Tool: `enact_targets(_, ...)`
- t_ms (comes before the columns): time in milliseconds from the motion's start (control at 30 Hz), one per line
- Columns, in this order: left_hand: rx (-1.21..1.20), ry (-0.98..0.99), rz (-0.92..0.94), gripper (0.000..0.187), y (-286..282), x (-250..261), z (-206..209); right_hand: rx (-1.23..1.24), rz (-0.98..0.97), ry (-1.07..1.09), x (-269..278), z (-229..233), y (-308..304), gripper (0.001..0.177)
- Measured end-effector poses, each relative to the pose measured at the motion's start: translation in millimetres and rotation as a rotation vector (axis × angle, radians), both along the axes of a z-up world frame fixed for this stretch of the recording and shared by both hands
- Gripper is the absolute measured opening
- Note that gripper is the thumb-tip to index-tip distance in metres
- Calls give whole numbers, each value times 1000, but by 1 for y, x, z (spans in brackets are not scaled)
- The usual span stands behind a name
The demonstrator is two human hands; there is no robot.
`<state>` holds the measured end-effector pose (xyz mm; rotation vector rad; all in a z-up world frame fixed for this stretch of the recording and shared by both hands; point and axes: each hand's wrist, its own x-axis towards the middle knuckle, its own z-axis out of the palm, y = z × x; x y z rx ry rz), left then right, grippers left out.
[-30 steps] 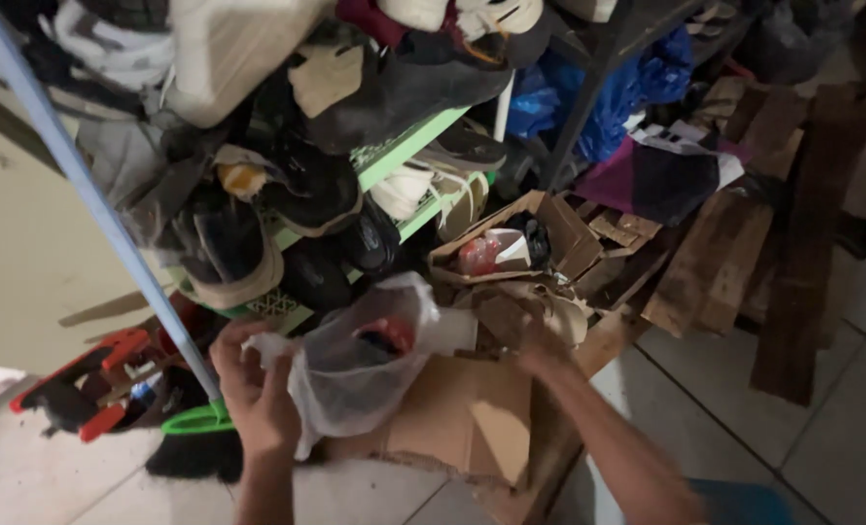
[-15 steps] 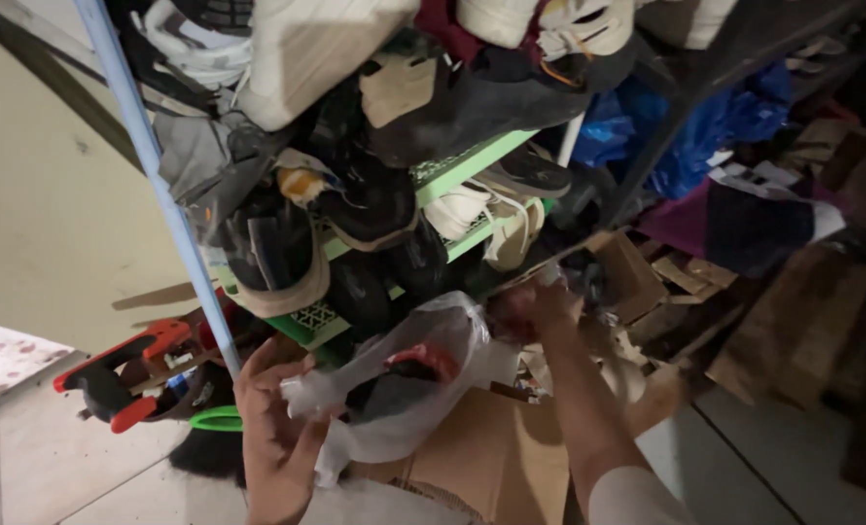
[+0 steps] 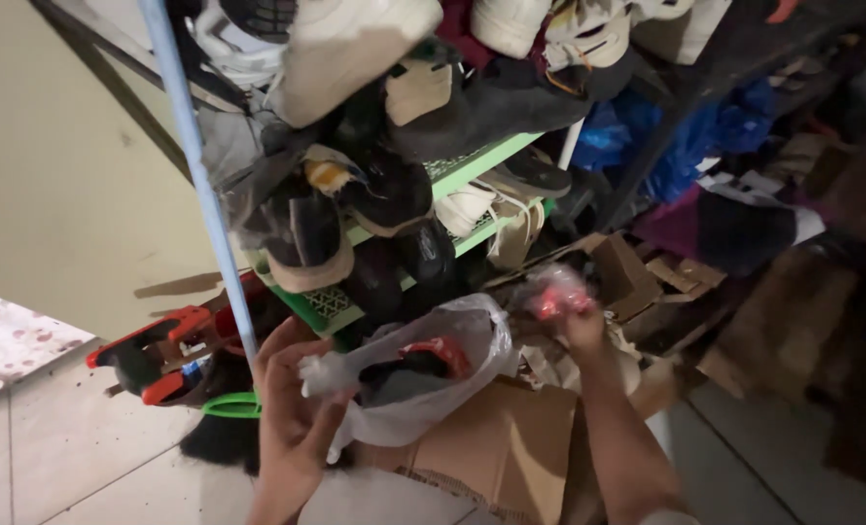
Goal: Sweeping the floor and collecting trash and cardboard near a shoe rack and motorcycle.
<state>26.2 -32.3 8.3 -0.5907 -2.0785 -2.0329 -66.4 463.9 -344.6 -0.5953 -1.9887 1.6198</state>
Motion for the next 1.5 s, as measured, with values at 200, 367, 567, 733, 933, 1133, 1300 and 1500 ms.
enact_targets(200,-9,80,-36,57,-2,3,-15,-560,80,450,35,137,-68,56)
enact_targets(367,41,55,-95,58,-1,7,-7,202,733,476,50,244,-229,60)
enact_targets(567,-88,283,-7,61,-7,8,2,570,861,-33,74,309,-347,56)
enact_targets(733,-80,287,74,58,-17,-3,-4,880,805,-102,32,166,-327,54)
enact_targets(933,-170,248,234,59,-37,-21,-19,-57,679,228,21,238,-201,28)
enact_targets(1133,-229,237,289,60,-45,-35,-41,1140,285,-740,-46,80,-69,107)
enact_targets(1300,-141,44,203,59,-39,-35,-29,1261,199,-924,-62,126,-109,92)
enact_targets(1500,-140,-53,201,61,-35,-47,-42,1476,293,-1008,-70,62,-75,62)
